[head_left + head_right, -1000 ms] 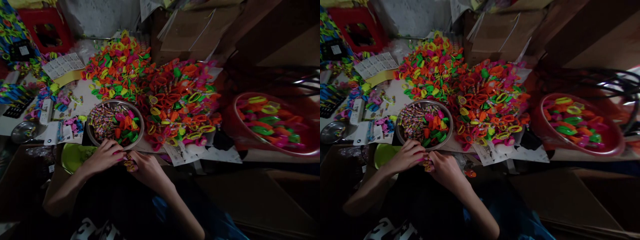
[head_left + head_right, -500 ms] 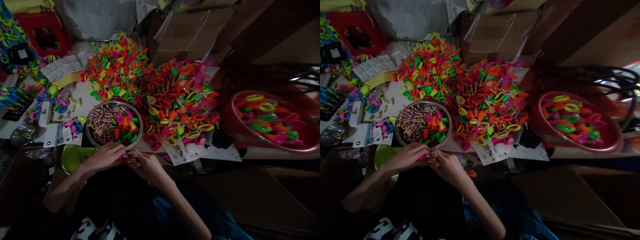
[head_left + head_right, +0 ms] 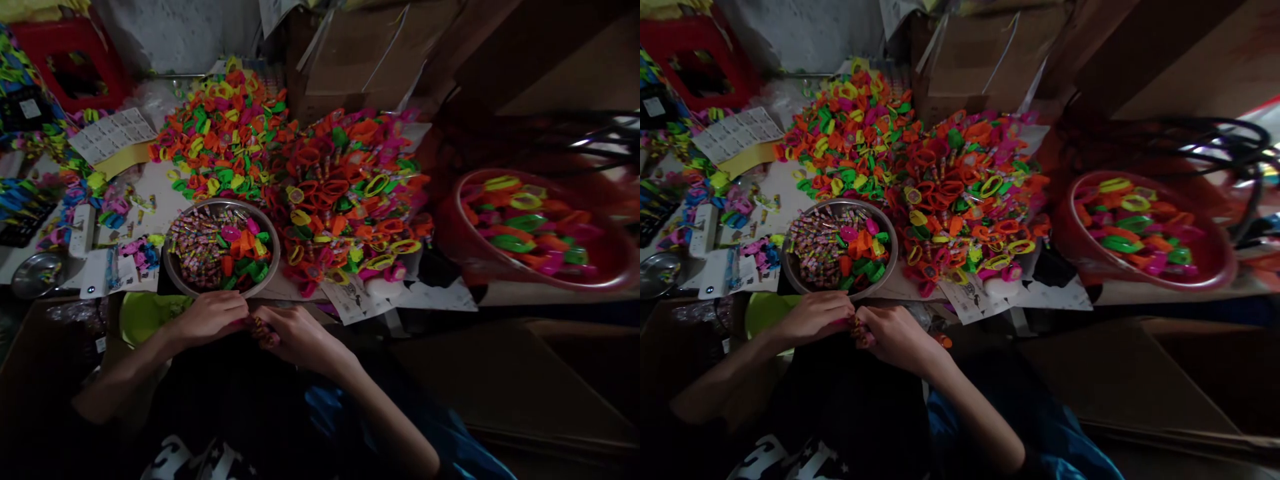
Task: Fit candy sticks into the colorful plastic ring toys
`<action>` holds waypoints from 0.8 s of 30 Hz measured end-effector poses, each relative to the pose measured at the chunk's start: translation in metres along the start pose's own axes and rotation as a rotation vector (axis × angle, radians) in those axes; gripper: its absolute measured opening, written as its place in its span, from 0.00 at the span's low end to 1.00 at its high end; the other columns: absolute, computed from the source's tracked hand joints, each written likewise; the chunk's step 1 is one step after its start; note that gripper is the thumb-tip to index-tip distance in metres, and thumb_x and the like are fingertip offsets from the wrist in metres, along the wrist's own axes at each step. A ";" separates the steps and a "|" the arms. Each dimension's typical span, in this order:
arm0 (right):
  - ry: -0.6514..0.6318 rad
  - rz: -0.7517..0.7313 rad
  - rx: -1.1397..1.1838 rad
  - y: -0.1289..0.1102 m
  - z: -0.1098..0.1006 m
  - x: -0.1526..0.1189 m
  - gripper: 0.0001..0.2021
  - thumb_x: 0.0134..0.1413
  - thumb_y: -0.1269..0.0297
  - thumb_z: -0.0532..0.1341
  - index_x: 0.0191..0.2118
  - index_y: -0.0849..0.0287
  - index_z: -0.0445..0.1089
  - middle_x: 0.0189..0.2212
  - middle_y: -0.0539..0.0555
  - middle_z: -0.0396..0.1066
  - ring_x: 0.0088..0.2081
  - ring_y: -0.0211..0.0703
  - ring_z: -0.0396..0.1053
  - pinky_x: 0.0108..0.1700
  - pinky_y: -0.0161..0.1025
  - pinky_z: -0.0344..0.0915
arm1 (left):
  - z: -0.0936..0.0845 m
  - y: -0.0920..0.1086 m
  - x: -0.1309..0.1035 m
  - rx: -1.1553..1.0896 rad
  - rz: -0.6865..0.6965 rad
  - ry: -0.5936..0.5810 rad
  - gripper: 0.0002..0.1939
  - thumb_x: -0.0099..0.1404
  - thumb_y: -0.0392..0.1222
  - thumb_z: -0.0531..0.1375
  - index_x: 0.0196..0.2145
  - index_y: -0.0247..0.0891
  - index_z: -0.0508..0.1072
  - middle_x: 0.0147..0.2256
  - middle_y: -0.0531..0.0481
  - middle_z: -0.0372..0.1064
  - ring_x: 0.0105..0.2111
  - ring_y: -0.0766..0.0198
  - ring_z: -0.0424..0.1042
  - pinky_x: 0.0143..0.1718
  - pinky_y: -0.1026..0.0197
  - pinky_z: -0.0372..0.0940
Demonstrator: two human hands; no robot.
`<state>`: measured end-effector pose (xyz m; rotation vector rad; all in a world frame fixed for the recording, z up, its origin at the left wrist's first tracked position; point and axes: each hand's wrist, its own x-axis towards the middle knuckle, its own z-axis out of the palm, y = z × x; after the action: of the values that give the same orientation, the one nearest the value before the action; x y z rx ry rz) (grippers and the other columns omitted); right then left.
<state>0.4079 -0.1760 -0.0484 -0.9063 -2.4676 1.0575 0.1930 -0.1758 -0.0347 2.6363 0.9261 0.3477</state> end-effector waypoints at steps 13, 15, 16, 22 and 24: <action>-0.174 0.196 0.035 0.027 0.035 -0.014 0.10 0.48 0.66 0.56 0.39 0.60 0.65 0.29 0.51 0.69 0.28 0.33 0.64 0.28 0.30 0.45 | 0.039 -0.002 -0.009 0.010 -0.019 -0.159 0.13 0.61 0.48 0.61 0.36 0.35 0.68 0.37 0.48 0.67 0.40 0.60 0.66 0.43 0.58 0.60; -0.154 0.249 0.042 0.046 0.040 -0.016 0.12 0.48 0.68 0.55 0.42 0.58 0.64 0.31 0.51 0.70 0.30 0.34 0.66 0.30 0.29 0.46 | 0.037 0.005 -0.010 0.054 -0.103 -0.123 0.24 0.56 0.52 0.64 0.46 0.36 0.67 0.45 0.44 0.66 0.48 0.54 0.63 0.51 0.52 0.58; -0.133 0.315 0.014 0.057 0.041 -0.016 0.12 0.49 0.68 0.54 0.42 0.58 0.64 0.30 0.51 0.70 0.30 0.34 0.66 0.30 0.29 0.46 | 0.032 0.011 -0.009 0.039 -0.143 -0.097 0.29 0.55 0.54 0.64 0.50 0.36 0.65 0.49 0.42 0.64 0.52 0.53 0.61 0.54 0.49 0.56; 0.102 0.799 -0.200 0.103 0.040 0.007 0.13 0.58 0.62 0.49 0.46 0.63 0.59 0.33 0.58 0.71 0.32 0.39 0.69 0.29 0.32 0.47 | 0.001 0.090 0.017 -0.699 -0.035 -0.194 0.17 0.64 0.51 0.57 0.47 0.42 0.68 0.43 0.49 0.70 0.46 0.65 0.68 0.51 0.62 0.61; 0.179 0.862 -0.235 0.106 0.043 0.021 0.13 0.59 0.62 0.48 0.47 0.64 0.57 0.33 0.59 0.71 0.33 0.41 0.70 0.30 0.32 0.49 | 0.006 0.121 0.028 -0.907 0.176 -0.347 0.16 0.66 0.53 0.51 0.46 0.46 0.70 0.41 0.49 0.70 0.46 0.64 0.69 0.49 0.61 0.64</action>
<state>0.4162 -0.1294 -0.1548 -2.1409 -2.0744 0.8369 0.2839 -0.2479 0.0090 1.8419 0.2977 0.2528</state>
